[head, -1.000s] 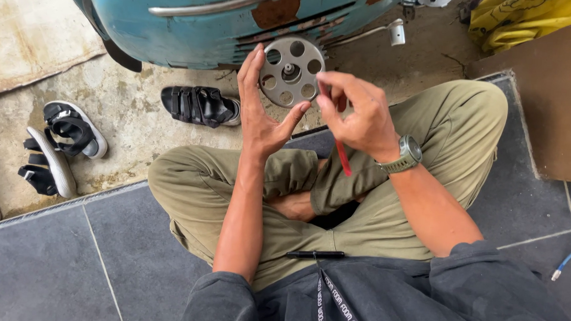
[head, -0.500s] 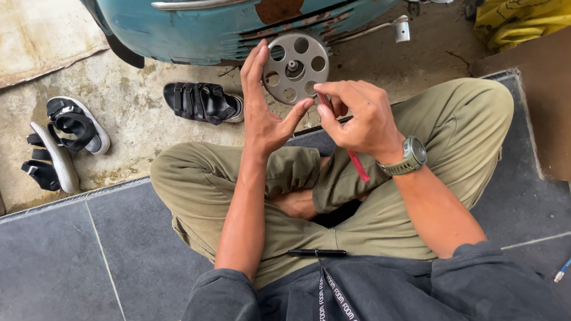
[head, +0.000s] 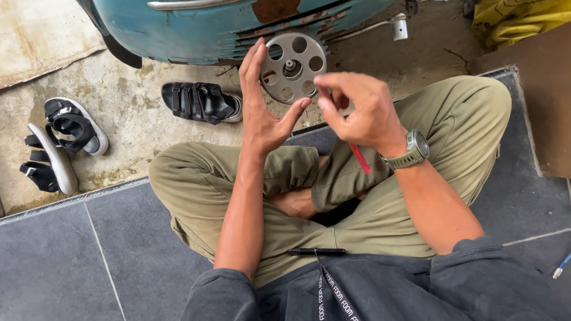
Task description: The person sits on the floor beside a scooter and works on the wheel hub, holding the perforated drum plate in place with one hand while fitting and turning a small part at its center with the other. They occasionally pick up a red-handled tool and use it on the hub before resuming fitting the part by hand.
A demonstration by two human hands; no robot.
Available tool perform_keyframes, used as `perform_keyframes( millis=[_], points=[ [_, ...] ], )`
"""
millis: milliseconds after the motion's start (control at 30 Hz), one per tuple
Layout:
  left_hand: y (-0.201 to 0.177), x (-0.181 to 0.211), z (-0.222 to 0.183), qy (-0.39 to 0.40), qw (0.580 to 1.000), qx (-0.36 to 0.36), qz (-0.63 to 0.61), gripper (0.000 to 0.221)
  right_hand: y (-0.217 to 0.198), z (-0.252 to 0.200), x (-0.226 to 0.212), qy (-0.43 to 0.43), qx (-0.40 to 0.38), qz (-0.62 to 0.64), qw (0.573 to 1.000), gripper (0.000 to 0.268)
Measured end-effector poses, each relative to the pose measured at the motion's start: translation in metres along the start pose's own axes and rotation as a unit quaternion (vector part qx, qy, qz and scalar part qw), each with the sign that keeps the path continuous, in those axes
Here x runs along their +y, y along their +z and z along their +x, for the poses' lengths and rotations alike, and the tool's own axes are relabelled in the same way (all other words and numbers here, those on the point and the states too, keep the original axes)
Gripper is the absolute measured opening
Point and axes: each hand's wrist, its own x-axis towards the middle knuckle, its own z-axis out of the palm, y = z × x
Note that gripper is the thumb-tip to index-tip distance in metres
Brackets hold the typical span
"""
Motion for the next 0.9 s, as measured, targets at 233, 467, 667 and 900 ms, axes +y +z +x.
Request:
perform_keyframes(
  millis=[233, 467, 667, 900],
  points=[
    [-0.003, 0.001, 0.0, -0.004, 1.0, -0.018, -0.007, 0.094, -0.001, 0.001, 0.001, -0.014, 0.023, -0.001, 1.0, 0.03],
    [-0.002, 0.0, 0.0, 0.0, 0.999, -0.028, -0.016, 0.096, -0.001, 0.002, 0.001, -0.028, 0.001, 0.006, 1.0, 0.027],
    [0.0, -0.004, -0.002, -0.004, 0.999, -0.015, -0.052, 0.1, -0.003, 0.0, -0.001, -0.016, -0.023, 0.01, 1.0, 0.028],
    [0.0, -0.002, -0.001, 0.002, 0.999, -0.012, -0.051, 0.097, -0.004, -0.002, 0.02, -0.051, -0.001, -0.082, 0.995, 0.031]
  ],
)
